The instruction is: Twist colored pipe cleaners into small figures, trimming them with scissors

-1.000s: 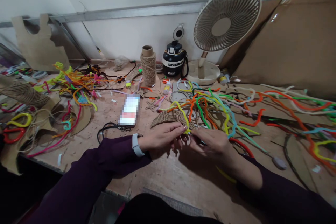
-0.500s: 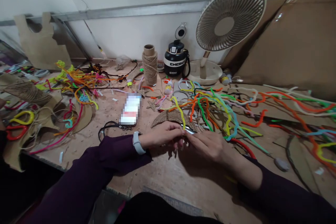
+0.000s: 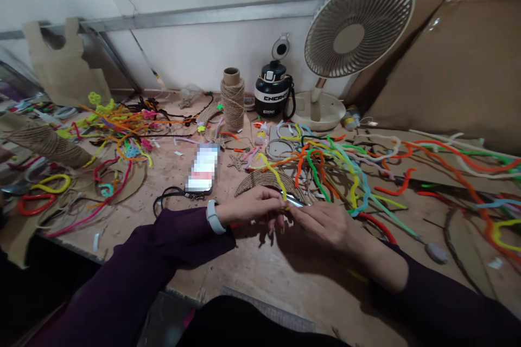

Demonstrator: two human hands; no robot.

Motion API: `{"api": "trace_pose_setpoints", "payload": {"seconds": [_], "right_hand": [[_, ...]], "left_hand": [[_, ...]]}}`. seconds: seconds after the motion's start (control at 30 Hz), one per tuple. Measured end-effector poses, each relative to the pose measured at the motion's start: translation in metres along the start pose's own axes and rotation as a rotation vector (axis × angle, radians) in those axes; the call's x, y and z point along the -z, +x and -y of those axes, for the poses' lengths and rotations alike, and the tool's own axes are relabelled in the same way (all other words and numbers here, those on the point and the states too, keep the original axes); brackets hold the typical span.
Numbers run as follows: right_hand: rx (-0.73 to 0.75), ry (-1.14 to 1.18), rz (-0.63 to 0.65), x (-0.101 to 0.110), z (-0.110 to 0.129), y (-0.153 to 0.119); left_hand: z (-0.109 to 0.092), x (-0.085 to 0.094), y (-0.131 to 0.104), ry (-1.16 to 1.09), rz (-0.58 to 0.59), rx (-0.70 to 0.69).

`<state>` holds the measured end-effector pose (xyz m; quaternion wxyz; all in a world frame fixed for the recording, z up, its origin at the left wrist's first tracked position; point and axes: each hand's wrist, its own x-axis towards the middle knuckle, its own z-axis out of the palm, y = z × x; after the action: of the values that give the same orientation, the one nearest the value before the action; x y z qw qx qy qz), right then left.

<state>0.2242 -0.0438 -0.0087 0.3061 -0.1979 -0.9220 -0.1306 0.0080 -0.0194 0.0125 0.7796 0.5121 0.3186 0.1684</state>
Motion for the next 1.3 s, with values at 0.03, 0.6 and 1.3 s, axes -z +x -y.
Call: {"api": "trace_pose_setpoints", "payload": {"seconds": [0.03,0.6,1.3], "right_hand": [[0.001,0.006,-0.006,0.0,0.0,0.0],[-0.122,-0.087,-0.109,0.008,0.002,0.016],[-0.146,0.42,0.047,0.023,-0.006,0.024]], "left_hand": [[-0.001,0.0,-0.001,0.0,0.006,0.0],[0.004,-0.004,0.0,0.092,-0.052,-0.123],[-0.006,0.016,-0.001,0.117,0.306,-0.055]]}}
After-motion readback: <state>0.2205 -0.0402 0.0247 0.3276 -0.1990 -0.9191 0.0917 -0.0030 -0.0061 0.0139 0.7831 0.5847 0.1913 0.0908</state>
